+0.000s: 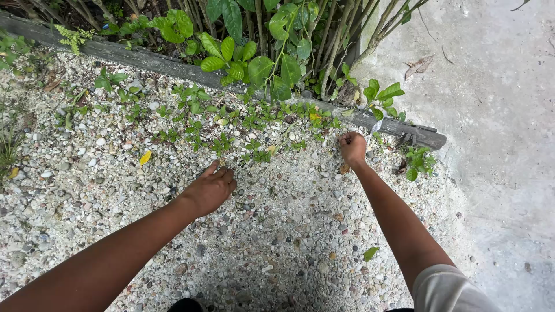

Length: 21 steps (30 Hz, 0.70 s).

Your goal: Removing weeds and vines from a gravel garden bed.

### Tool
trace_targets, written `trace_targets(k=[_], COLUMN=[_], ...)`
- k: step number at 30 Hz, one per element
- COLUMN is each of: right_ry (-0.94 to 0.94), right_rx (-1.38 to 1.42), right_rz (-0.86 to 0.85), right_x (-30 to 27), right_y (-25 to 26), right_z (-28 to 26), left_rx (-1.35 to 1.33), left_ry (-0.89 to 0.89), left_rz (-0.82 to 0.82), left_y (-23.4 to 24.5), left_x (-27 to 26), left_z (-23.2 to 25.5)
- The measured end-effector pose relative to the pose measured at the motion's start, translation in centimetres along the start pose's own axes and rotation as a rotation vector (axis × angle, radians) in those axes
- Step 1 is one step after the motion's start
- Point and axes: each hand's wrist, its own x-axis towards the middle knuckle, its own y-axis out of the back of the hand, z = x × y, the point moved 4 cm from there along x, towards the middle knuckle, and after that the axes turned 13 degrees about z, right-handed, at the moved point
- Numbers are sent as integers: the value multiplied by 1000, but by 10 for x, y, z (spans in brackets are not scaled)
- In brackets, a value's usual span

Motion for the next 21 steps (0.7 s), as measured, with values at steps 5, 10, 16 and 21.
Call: trace_targets(k=[5, 10, 16, 21], right_ry=[4, -68, -112, -35], right_rx=[-24, -24, -2, 62], right_rz=[2, -19, -8, 12], right_x=[0, 2, 10, 16], right_y=[1, -1, -3, 6], right_z=[-2, 1, 6, 10], left_rx=[20, 15, 77, 56], left_ry=[0, 10, -14, -14], left_rz=[30, 5, 22, 29], left_y=[-3, -4, -1, -6], left_x=[0, -3, -2, 0], left_z=[-3, -2, -3, -4])
